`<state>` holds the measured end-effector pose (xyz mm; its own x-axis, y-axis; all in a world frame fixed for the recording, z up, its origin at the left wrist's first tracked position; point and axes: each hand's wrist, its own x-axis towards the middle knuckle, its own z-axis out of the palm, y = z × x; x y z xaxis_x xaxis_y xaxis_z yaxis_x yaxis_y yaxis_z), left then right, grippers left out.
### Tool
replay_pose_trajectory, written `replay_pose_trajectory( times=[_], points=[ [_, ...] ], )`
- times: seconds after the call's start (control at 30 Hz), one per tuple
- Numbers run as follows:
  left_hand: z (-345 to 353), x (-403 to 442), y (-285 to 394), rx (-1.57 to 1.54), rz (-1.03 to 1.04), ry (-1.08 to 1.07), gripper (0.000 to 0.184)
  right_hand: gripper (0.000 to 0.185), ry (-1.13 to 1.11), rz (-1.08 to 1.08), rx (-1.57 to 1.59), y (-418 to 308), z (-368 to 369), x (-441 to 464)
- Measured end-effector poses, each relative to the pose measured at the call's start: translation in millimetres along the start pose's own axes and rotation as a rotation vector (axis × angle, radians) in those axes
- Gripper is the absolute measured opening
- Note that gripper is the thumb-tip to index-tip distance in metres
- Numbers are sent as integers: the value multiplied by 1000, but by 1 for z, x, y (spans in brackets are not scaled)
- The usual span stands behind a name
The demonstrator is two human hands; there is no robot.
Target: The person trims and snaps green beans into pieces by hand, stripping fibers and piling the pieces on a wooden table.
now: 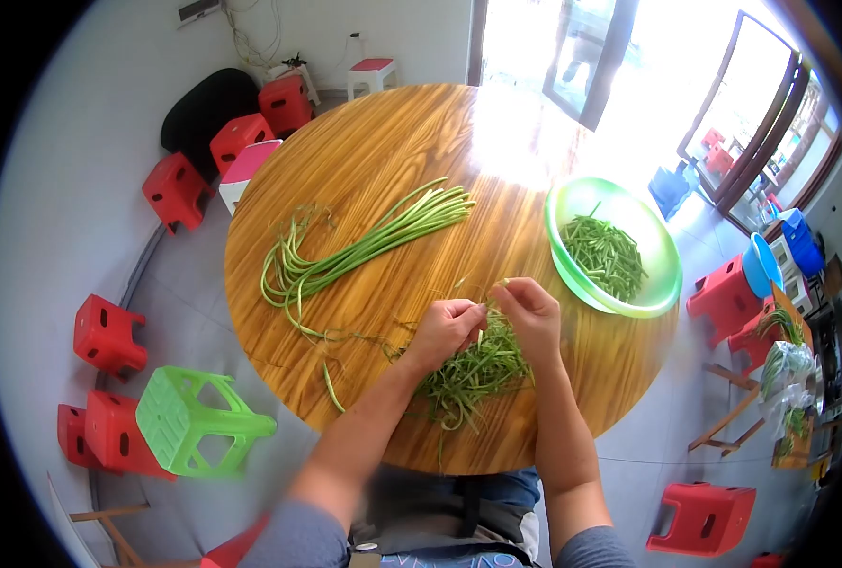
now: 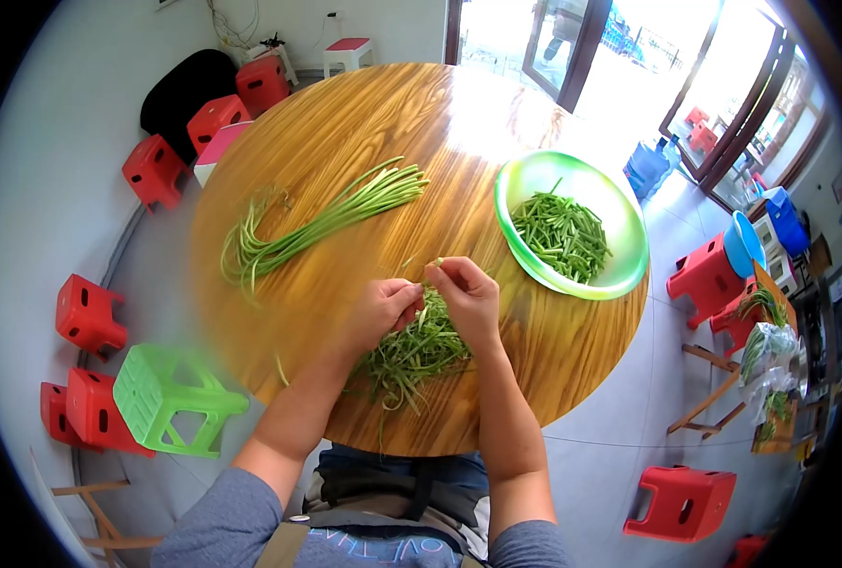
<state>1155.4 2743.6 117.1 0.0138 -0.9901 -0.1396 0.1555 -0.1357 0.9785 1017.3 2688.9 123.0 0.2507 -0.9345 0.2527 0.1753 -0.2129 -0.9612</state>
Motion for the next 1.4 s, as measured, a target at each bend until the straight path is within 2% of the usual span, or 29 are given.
replay_pose_trajectory(
  times=[0.1,0.23,0.37,0.47,0.53,0.6,0.67,0.8,0.9,0.93,1.07,1.17,1.27,1.37,1.4],
  points=[
    [-1,2,-3,-34,-34,78,30,9,-56,-360,-412,0,6,-3],
    [-6,4,-7,-72,-99,109,29,11,-88,-418,-500,-6,13,-8],
    [-4,2,-1,-149,-46,47,29,12,-58,-544,-469,-4,15,-6],
    [-3,1,2,-235,-46,1,28,9,-63,-522,-507,1,11,-4],
    [-3,-5,13,-299,-70,9,26,10,-29,-470,-505,-2,8,-2],
    [-10,-9,22,-464,8,-50,25,12,-34,-404,-540,-1,2,-1],
    [-20,-9,24,-576,69,-97,24,12,-1,-219,-319,8,5,0],
    [-13,-11,32,-376,20,0,26,14,-31,119,189,-1,6,0],
    [-10,-6,22,-319,-16,-58,27,14,-103,225,439,1,3,1],
    [-10,-4,19,-313,-27,-81,27,15,-106,255,462,4,4,2],
    [-8,-3,14,-305,-39,-97,27,16,-71,286,124,-7,13,-5],
    [-8,-2,13,-297,-42,-112,27,12,-3,7,54,6,17,-5],
    [-9,-1,10,-290,-75,-139,26,8,52,-217,-253,8,13,-5],
    [-15,3,3,-290,-107,-201,25,7,145,-532,-623,1,17,-7],
    [-16,3,3,-291,-115,-228,24,7,153,-589,-643,0,17,-7]
  ],
)
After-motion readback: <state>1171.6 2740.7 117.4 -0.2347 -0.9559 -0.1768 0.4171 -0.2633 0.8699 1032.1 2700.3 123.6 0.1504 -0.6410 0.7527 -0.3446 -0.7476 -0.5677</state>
